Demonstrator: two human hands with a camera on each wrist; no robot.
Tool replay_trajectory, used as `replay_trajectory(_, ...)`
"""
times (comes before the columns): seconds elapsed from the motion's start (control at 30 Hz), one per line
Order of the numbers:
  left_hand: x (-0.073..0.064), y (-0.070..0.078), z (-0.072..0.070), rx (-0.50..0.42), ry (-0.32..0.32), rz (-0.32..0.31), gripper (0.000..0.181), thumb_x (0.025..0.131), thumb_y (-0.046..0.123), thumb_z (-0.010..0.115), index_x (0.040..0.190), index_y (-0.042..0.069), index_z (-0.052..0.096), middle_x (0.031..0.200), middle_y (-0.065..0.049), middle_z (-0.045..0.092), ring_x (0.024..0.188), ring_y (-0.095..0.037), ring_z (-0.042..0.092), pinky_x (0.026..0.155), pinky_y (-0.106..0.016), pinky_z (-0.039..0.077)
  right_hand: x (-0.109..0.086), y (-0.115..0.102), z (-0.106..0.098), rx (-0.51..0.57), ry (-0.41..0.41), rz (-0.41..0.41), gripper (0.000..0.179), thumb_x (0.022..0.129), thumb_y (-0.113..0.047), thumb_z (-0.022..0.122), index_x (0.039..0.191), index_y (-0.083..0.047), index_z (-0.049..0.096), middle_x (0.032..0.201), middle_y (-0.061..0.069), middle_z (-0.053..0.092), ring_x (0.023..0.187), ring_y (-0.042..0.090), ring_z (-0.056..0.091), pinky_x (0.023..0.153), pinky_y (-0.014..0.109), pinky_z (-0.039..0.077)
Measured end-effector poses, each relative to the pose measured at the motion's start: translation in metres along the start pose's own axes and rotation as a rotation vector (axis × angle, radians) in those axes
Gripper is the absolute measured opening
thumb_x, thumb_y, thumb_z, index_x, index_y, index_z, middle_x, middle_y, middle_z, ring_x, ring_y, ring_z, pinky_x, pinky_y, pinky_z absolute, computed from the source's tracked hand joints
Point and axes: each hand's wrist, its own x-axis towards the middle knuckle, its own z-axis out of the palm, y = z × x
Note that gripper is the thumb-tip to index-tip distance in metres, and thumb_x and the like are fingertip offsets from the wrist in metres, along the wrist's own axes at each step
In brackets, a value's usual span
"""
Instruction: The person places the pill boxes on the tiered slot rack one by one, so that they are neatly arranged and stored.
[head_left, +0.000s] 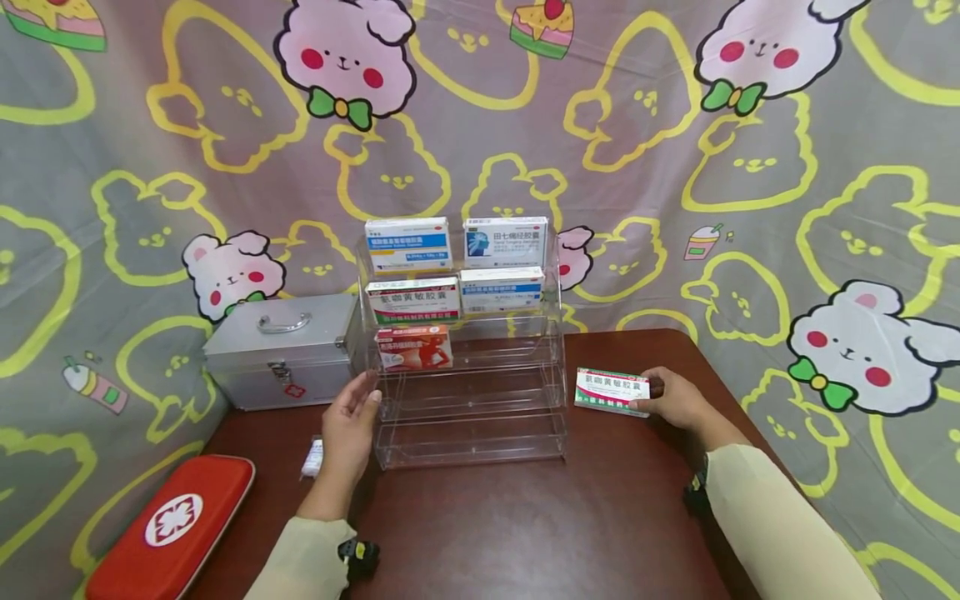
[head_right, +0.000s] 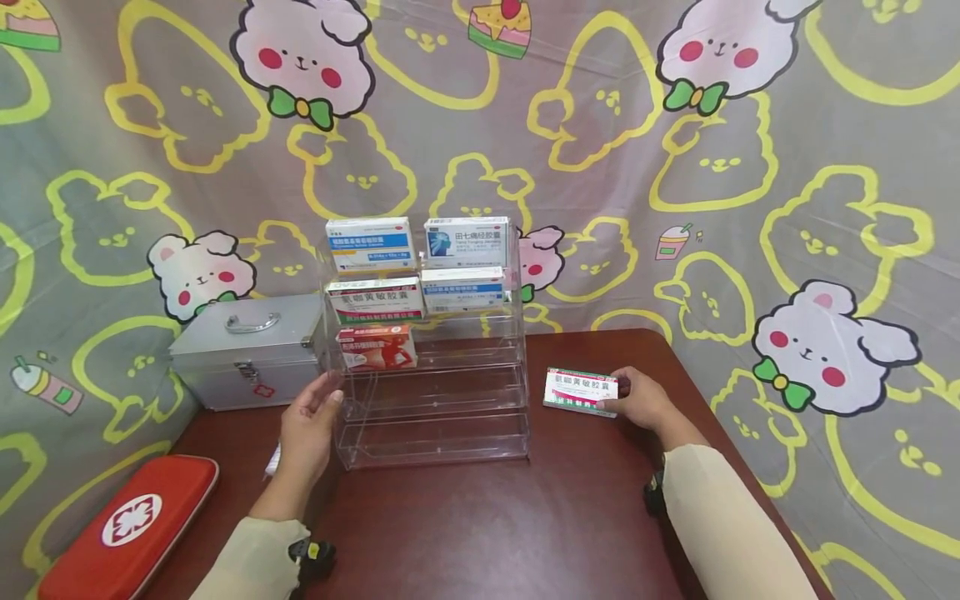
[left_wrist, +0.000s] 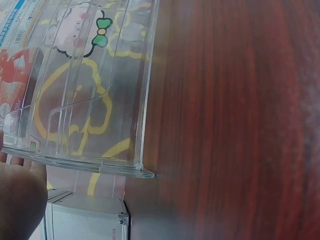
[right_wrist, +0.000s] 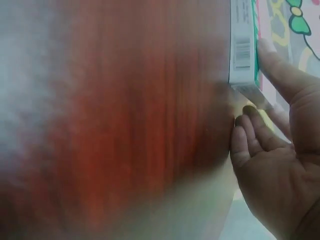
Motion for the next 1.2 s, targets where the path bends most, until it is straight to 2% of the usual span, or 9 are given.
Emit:
replay_trajectory(0.1, 0.000, 0.000, 0.001, -0.010, 0.001, 0.001, 0.045, 0.108, 0.000, 0.062, 0.153, -0.005, 0.057, 0.157, -0.026, 0.059, 0.142, -0.018, 0.059, 0.107, -0.006, 0.049, -0.007, -0.002, 0.001, 0.031, 0.070, -0.002, 0.058, 0.099, -0.027, 0.083, 0.141, 0.002, 0.056, 0.133, 0.028, 0.068, 0.121, 0.042, 0.066, 0.094, 0.046, 0.059)
replay_trajectory(0.23, 0.000, -0.001, 0.000, -0.009, 0.000, -0.003, 0.045, 0.108, 0.000, 0.062, 0.153, -0.004, 0.057, 0.157, -0.025, 0.059, 0.140, -0.013, 0.059, 0.108, -0.006, 0.049, -0.014, -0.004, 0.002, 0.082, 0.168, 0.001, 0.047, 0.102, -0.026, 0.079, 0.138, -0.001, 0.062, 0.133, 0.025, 0.071, 0.122, 0.039, 0.068, 0.088, 0.033, 0.060)
replay_trajectory(0.37, 0.001, -0.002, -0.001, -0.002, -0.003, -0.012, 0.046, 0.109, 0.001, 0.062, 0.154, -0.002, 0.057, 0.158, -0.021, 0.060, 0.143, -0.017, 0.058, 0.109, -0.007, 0.049, -0.021, -0.004, 0.004, 0.158, 0.217, 0.005, 0.042, 0.105, -0.026, 0.076, 0.138, -0.002, 0.065, 0.136, 0.024, 0.070, 0.123, 0.039, 0.069, 0.080, 0.020, 0.058)
replay_trajectory(0.53, 0.001, -0.002, -0.001, -0.009, -0.004, -0.012, 0.046, 0.109, 0.000, 0.062, 0.154, -0.002, 0.056, 0.158, -0.020, 0.060, 0.142, -0.015, 0.058, 0.110, -0.008, 0.048, -0.030, -0.004, 0.003, 0.217, 0.257, -0.007, 0.040, 0.108, -0.028, 0.072, 0.137, -0.002, 0.066, 0.136, 0.024, 0.069, 0.127, 0.040, 0.068, 0.079, 0.013, 0.055)
replay_trajectory(0.6, 0.000, -0.002, -0.001, -0.016, -0.004, -0.010, 0.046, 0.108, -0.001, 0.062, 0.154, -0.003, 0.056, 0.158, -0.021, 0.060, 0.139, -0.010, 0.059, 0.110, -0.007, 0.048, -0.033, -0.005, 0.001, 0.245, 0.275, -0.013, 0.039, 0.108, -0.028, 0.071, 0.137, -0.001, 0.066, 0.137, 0.025, 0.070, 0.125, 0.036, 0.069, 0.079, 0.012, 0.055)
replay_trajectory(0.73, 0.000, -0.002, -0.001, -0.015, -0.002, -0.005, 0.046, 0.108, 0.000, 0.062, 0.154, -0.004, 0.056, 0.158, -0.022, 0.060, 0.136, -0.005, 0.060, 0.110, -0.007, 0.048, -0.037, -0.010, -0.004, 0.316, 0.320, -0.019, 0.040, 0.108, -0.027, 0.070, 0.138, 0.000, 0.065, 0.135, 0.022, 0.071, 0.112, 0.012, 0.069, 0.079, 0.011, 0.056)
replay_trajectory(0.83, 0.001, -0.002, -0.002, -0.001, -0.001, 0.000, 0.046, 0.108, 0.000, 0.063, 0.154, -0.003, 0.057, 0.158, -0.022, 0.060, 0.138, -0.008, 0.059, 0.110, -0.007, 0.048, -0.038, -0.017, -0.010, 0.423, 0.357, -0.036, 0.042, 0.108, -0.024, 0.071, 0.139, 0.003, 0.062, 0.123, 0.007, 0.074, 0.099, -0.002, 0.066, 0.078, 0.012, 0.059)
replay_trajectory(1.0, 0.001, -0.001, -0.003, 0.002, -0.006, -0.001, 0.046, 0.109, 0.002, 0.063, 0.154, -0.002, 0.057, 0.158, -0.020, 0.060, 0.144, -0.018, 0.057, 0.111, -0.007, 0.048, -0.038, -0.044, -0.024, 0.713, 0.421, -0.108, 0.030, 0.104, -0.011, 0.074, 0.130, 0.003, 0.064, 0.100, -0.016, 0.073, 0.089, -0.001, 0.068, 0.077, 0.014, 0.062)
replay_trajectory(1.2, 0.001, -0.002, -0.002, -0.011, -0.013, 0.001, 0.046, 0.109, 0.001, 0.062, 0.154, -0.003, 0.056, 0.158, -0.021, 0.060, 0.145, -0.019, 0.057, 0.111, -0.008, 0.048, -0.040, -0.090, -0.040, 1.037, 0.456, -0.215, 0.015, 0.101, -0.002, 0.076, 0.114, -0.007, 0.071, 0.101, -0.005, 0.075, 0.094, 0.007, 0.072, 0.080, 0.017, 0.065)
